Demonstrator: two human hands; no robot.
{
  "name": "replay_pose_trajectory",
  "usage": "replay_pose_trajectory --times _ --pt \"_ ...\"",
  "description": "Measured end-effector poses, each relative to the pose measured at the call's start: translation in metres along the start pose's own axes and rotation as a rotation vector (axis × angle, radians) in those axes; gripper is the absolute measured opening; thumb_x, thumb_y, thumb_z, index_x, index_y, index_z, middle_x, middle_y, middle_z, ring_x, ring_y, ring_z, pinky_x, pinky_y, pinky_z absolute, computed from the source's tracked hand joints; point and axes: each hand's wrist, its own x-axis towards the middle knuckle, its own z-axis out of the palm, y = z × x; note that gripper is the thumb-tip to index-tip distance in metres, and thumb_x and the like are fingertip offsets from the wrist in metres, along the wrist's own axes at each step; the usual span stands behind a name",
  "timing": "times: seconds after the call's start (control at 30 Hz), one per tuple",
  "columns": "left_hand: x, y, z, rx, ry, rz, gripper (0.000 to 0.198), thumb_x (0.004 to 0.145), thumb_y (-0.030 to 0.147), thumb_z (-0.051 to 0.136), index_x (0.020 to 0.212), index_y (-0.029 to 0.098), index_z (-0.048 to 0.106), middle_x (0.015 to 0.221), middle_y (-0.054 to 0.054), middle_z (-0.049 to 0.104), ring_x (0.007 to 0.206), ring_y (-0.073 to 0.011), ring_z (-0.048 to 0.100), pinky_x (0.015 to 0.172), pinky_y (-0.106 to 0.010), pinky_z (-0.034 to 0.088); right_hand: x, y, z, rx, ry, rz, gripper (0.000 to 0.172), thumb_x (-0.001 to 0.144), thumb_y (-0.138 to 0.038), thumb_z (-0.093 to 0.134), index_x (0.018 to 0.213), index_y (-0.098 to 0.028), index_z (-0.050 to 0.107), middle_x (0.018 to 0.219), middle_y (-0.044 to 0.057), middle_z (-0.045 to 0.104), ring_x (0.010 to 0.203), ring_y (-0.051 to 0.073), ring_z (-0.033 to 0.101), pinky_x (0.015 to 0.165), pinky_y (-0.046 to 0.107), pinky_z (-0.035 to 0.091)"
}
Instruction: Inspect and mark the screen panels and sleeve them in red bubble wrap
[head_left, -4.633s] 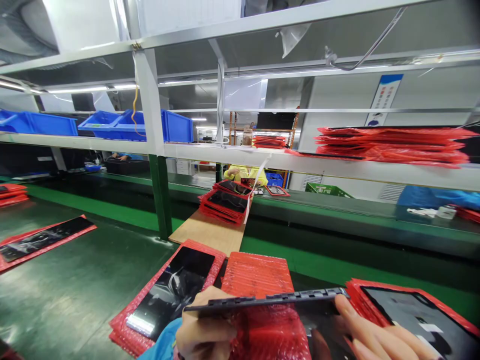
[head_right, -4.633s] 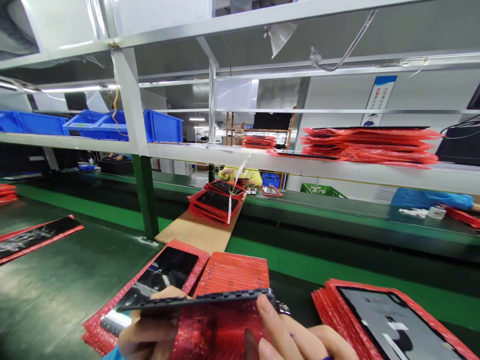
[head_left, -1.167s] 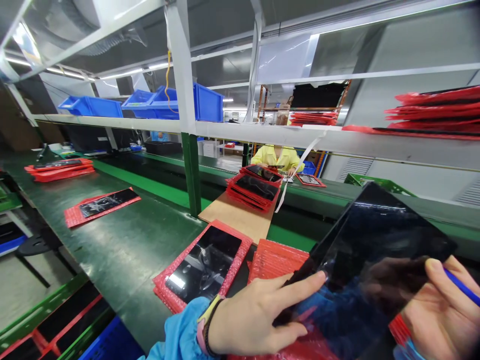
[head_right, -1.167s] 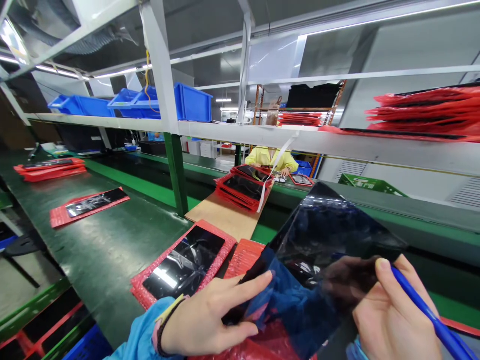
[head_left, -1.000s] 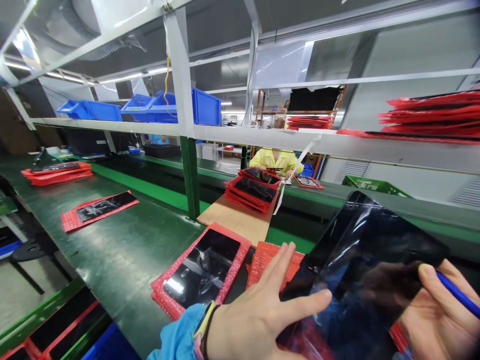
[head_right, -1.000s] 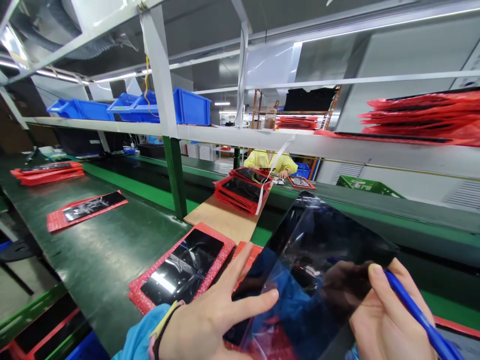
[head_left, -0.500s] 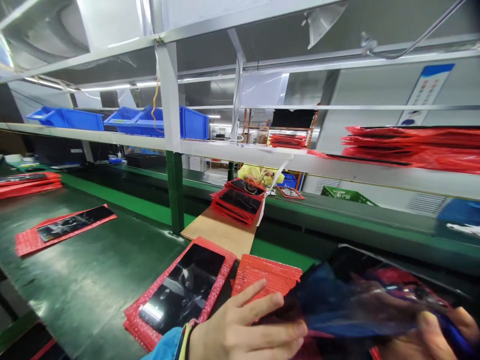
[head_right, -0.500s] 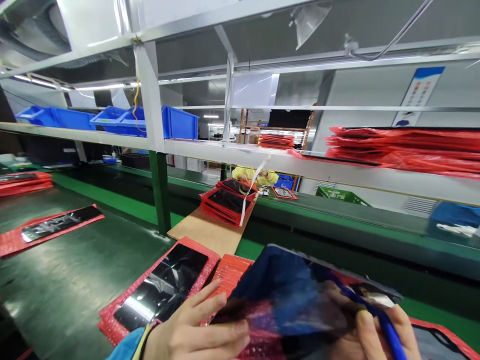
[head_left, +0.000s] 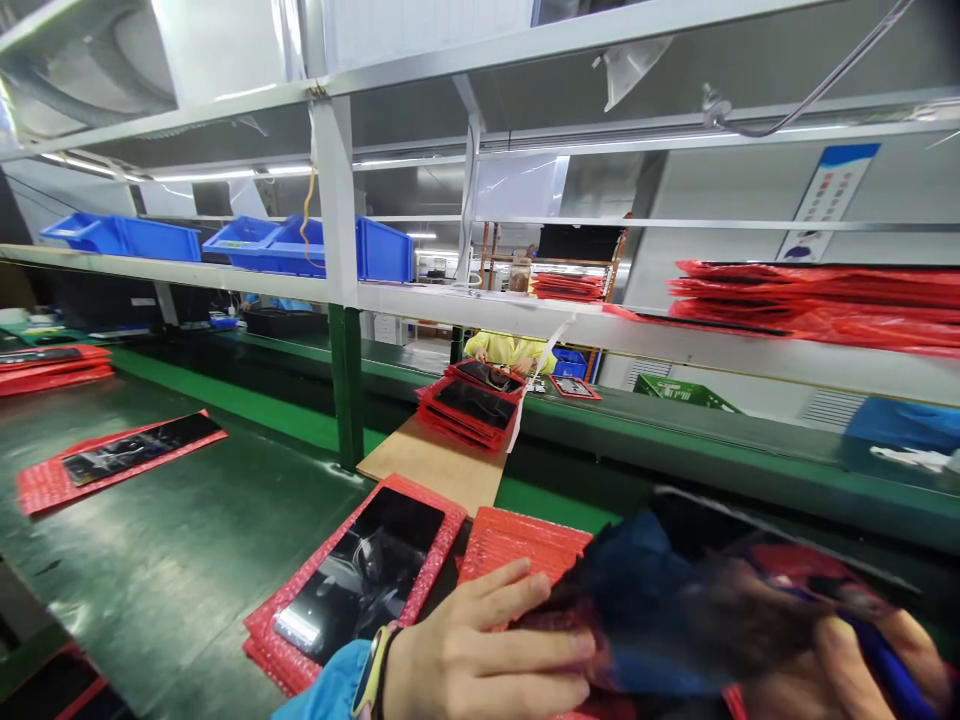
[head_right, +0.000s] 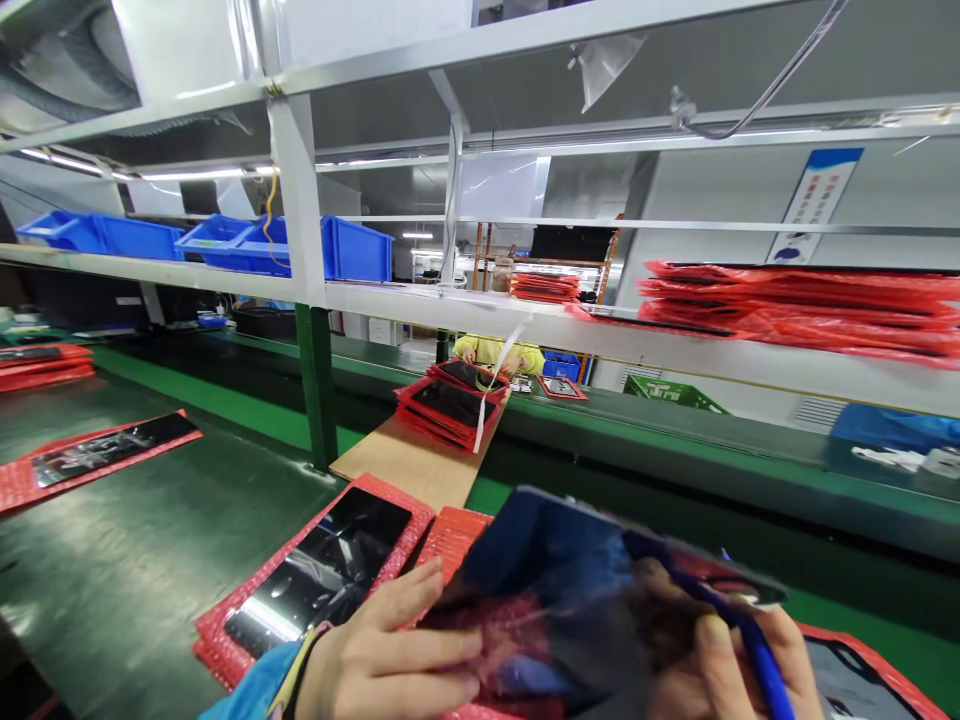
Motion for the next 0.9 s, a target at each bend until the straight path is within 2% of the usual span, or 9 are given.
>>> replay_pose_trajectory --times 0.1,0.17,0.27,0.33,0.43,0.57,0.67,0.73,0.9 --pt "-0.002 0.001 0.005 -0.294 0.24 -0.021 0.069 0.082 0.037 0.065 0.144 0.036 0.033 0.148 -0.009 0.042 0.137 -0.0338 0.032 0.11 -0.048 0.032 -0.001 -0.014 0.029 0.039 -0.031 0.015 0.034 0.058 -0.017 0.081 0.086 -0.034 0.072 0.081 -0.01 0.07 0.087 0.008 0.065 0.082 0.008 0.052" --pt "-0.001 0.003 0.008 -0.514 0.453 -0.089 0.073 0.077 0.044 0.068 0.142 0.035 0.034 0.151 -0.01 0.034 0.136 -0.0355 0.034 0.106 -0.048 0.038 0.006 -0.02 0.043 0.023 -0.031 0.127 0.035 0.054 -0.013 0.081 0.084 -0.028 0.073 0.078 -0.008 0.069 0.085 0.008 0.066 0.077 0.007 0.052" --pt "0.0 0.003 0.006 -0.736 0.739 -0.286 0.059 0.084 0.037 0.061 0.138 0.036 0.036 0.148 -0.008 0.036 0.133 -0.0331 0.04 0.099 -0.047 0.045 0.025 -0.019 0.058 -0.095 -0.061 0.439 0.032 0.062 -0.013 0.074 0.091 -0.025 0.072 0.083 -0.004 0.07 0.08 0.011 0.067 0.063 0.012 0.055" --pt "-0.005 -0.004 0.002 -0.763 0.796 -0.464 0.048 0.087 0.031 0.058 0.132 0.032 0.041 0.136 -0.008 0.046 0.123 -0.0286 0.049 0.094 -0.044 0.049 0.039 -0.009 0.061 -0.212 -0.147 0.58 0.033 0.07 -0.013 0.068 0.1 -0.027 0.07 0.086 -0.001 0.071 0.071 0.012 0.068 0.055 0.016 0.054" --pt "-0.026 -0.024 0.0 -0.697 0.73 -0.825 0.038 0.082 0.028 0.064 0.116 0.022 0.05 0.107 -0.007 0.055 0.095 -0.0187 0.057 0.071 -0.029 0.054 0.052 0.019 0.055 -0.307 -0.174 0.652 0.04 0.073 -0.01 0.063 0.108 -0.028 0.066 0.082 0.0 0.072 0.062 0.012 0.067 0.053 0.018 0.053" --pt "-0.057 -0.045 0.008 -0.843 0.505 -1.247 0.035 0.07 0.037 0.071 0.091 0.018 0.052 0.076 0.002 0.049 0.061 -0.0102 0.051 0.047 -0.022 0.044 0.046 0.064 0.037 -0.379 -0.228 0.706 0.047 0.064 -0.01 0.07 0.108 -0.025 0.064 0.078 0.003 0.073 0.068 0.018 0.07 0.058 0.025 0.057" --pt "-0.066 -0.048 0.016 -0.977 0.404 -1.342 0.035 0.07 0.044 0.068 0.082 0.017 0.05 0.07 0.002 0.051 0.056 -0.009 0.051 0.048 -0.022 0.042 0.033 0.09 0.026 -0.419 -0.301 0.72 0.05 0.054 -0.019 0.077 0.103 -0.024 0.064 0.092 0.008 0.073 0.092 0.029 0.069 0.078 0.038 0.058" --pt "-0.066 -0.048 0.02 -1.024 0.373 -1.386 0.036 0.07 0.046 0.068 0.081 0.017 0.048 0.07 0.003 0.051 0.056 -0.0069 0.05 0.051 -0.02 0.04 0.023 0.101 0.02 -0.445 -0.34 0.691 0.057 0.051 -0.026 0.08 0.105 -0.022 0.063 0.109 0.013 0.069 0.114 0.033 0.059 0.097 0.042 0.048" --pt "-0.063 -0.052 0.022 -0.998 0.301 -1.453 0.036 0.068 0.043 0.069 0.084 0.019 0.048 0.066 0.007 0.045 0.053 -0.0053 0.043 0.051 -0.018 0.035 -0.008 0.1 0.005 -0.447 -0.471 0.564 0.09 0.06 -0.041 0.08 0.139 -0.026 0.039 0.15 0.01 0.037 0.139 0.024 0.031 0.114 0.038 0.021"
